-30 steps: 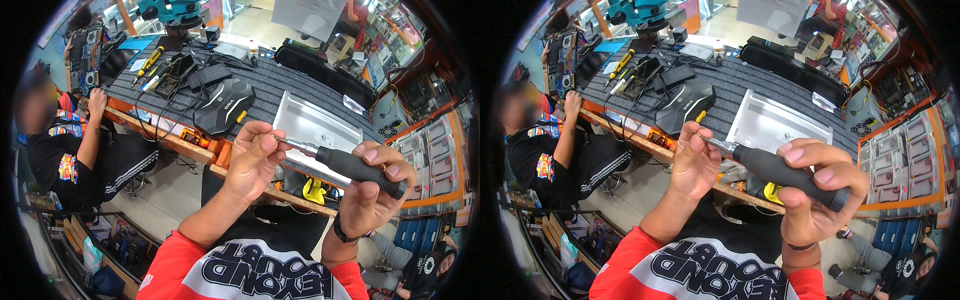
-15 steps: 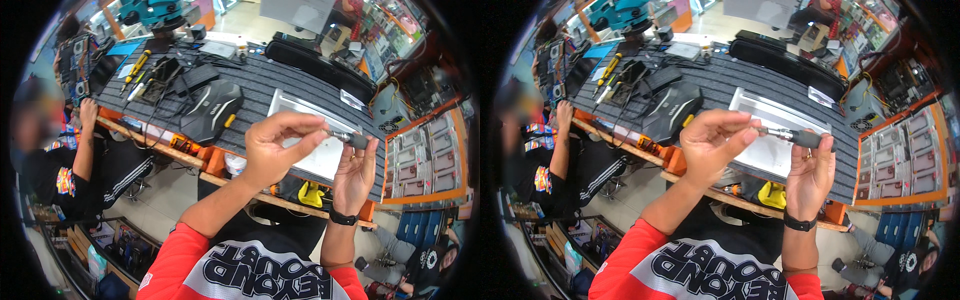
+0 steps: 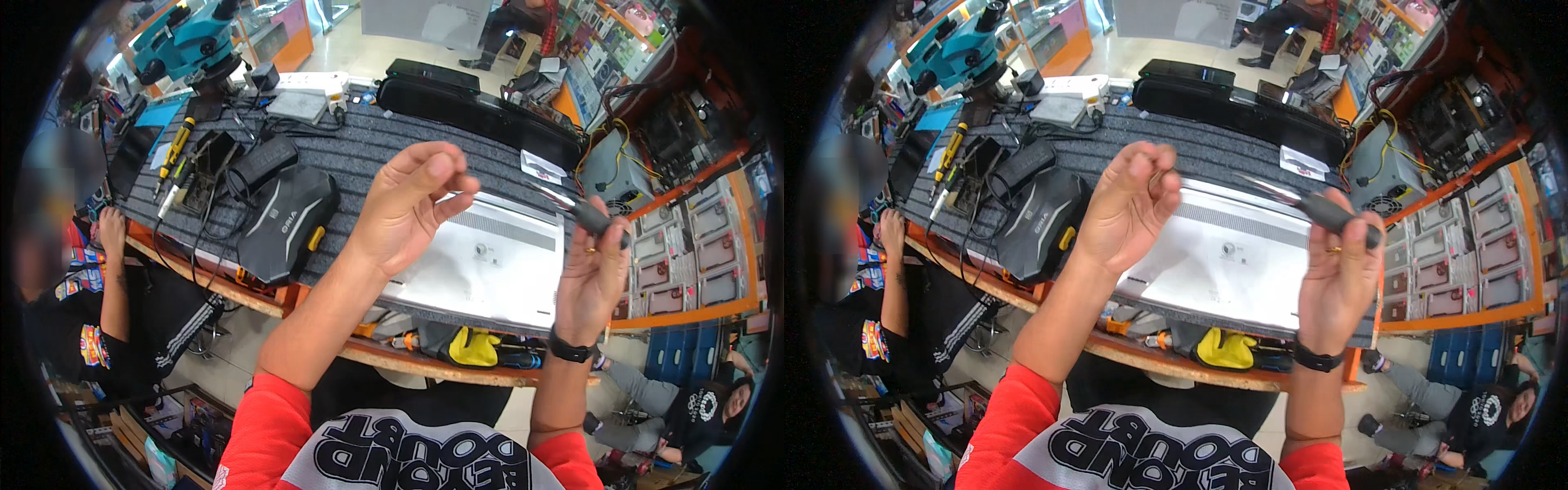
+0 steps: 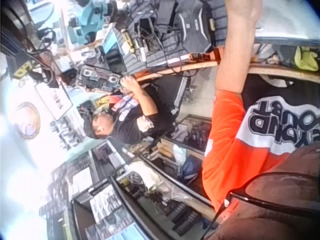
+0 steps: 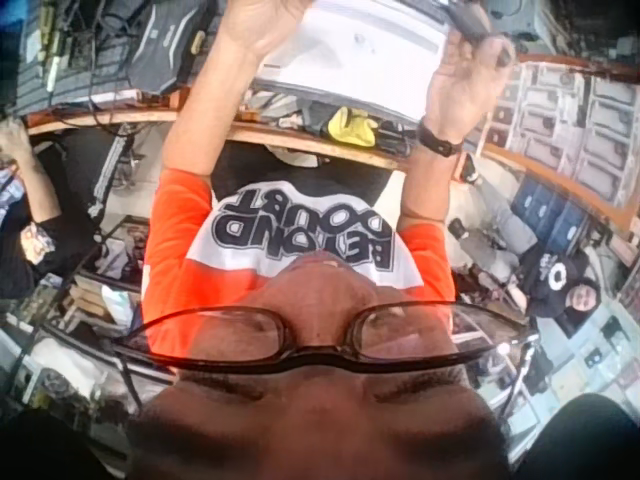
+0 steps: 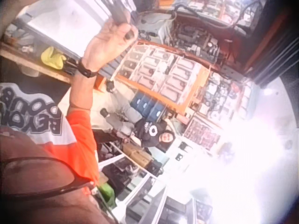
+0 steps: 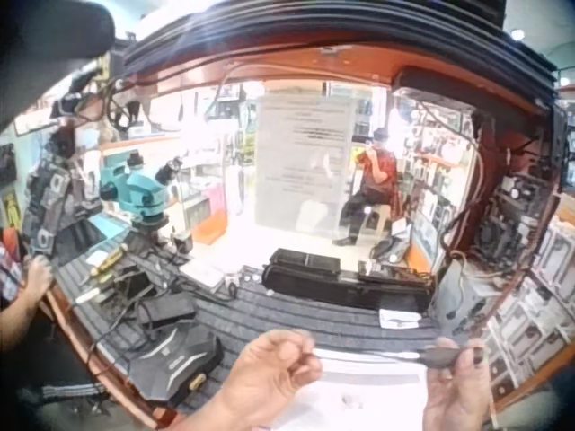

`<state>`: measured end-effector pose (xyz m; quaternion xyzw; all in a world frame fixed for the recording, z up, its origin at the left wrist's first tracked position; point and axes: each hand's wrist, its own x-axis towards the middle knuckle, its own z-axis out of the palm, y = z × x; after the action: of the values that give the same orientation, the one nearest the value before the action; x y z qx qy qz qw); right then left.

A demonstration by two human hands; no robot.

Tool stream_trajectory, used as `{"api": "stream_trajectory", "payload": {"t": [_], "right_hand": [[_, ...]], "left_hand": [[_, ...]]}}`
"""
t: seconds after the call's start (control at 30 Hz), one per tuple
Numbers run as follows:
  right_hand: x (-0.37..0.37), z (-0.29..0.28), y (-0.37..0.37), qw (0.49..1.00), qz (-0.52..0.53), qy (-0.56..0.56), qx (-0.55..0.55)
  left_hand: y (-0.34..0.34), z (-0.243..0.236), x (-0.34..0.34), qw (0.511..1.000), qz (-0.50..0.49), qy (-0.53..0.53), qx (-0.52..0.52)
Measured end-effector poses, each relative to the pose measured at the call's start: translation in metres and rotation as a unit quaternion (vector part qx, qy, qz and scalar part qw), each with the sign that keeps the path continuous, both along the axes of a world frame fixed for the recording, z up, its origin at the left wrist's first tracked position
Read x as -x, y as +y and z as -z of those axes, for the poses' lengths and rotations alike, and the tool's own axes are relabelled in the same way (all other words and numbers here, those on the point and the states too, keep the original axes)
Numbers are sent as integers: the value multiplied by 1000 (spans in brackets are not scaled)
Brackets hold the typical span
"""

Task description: The person replaces a screw in the bottom cover of a laptop using a manual screwdriver and a bit from a toolkit.

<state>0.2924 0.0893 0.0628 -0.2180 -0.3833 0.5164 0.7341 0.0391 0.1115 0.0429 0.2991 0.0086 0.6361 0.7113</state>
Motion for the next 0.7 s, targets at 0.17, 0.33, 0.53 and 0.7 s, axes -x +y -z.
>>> {"api": "stream_trajectory", "payload": {"t": [0.17, 0.33, 0.53, 0.7], "right_hand": [[-62, 24, 25, 998, 31, -15, -48], [-84, 40, 32, 997, 73, -6, -22], [-95, 41, 31, 996, 90, -9, -19], [-97, 41, 29, 991, 126, -34, -25]], "left_hand": [[1, 11, 6, 997, 48, -66, -14], [3, 17, 3, 993, 63, -94, -12], [16, -10, 38, 964, -205, 168, -19], [89, -45, 113, 641, -407, 644, -89]]}}
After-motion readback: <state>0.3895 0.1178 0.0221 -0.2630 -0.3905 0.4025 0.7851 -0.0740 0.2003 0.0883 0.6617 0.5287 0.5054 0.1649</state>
